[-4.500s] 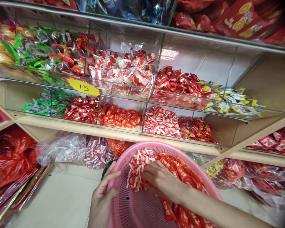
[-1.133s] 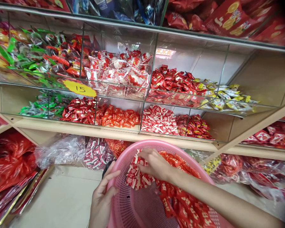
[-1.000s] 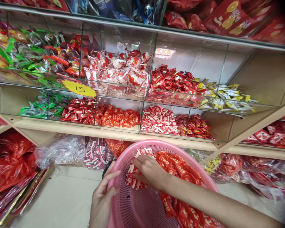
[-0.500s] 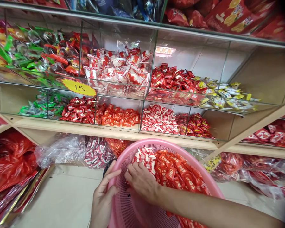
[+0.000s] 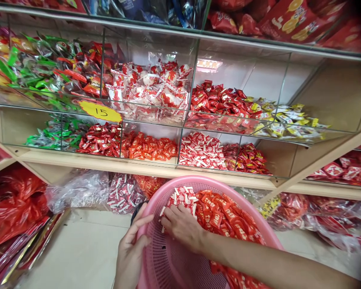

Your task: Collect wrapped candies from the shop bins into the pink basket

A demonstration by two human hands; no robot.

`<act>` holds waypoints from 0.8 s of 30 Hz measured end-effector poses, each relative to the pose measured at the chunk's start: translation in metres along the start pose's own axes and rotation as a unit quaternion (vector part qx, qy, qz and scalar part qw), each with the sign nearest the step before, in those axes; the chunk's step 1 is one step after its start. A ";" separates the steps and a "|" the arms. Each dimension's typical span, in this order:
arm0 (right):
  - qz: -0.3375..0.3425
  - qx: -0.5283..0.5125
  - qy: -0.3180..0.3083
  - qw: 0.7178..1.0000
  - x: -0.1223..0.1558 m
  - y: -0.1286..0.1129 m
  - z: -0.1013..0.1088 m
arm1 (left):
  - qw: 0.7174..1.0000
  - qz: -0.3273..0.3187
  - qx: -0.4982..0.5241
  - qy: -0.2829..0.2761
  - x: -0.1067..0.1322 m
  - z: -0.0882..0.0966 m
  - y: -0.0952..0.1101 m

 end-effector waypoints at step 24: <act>-0.302 -0.037 0.117 0.945 -0.010 0.235 0.065 | 0.999 0.011 -0.045 0.009 -0.007 0.006 0.002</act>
Point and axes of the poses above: each hand's wrist, its own x-axis away from the middle knuckle, its own z-axis out of the back of the hand, y = z × x, the point moved 9 cm from there along -x, towards the middle knuckle, and after that the axes turned 2 degrees about x, right-handed, at the moved point
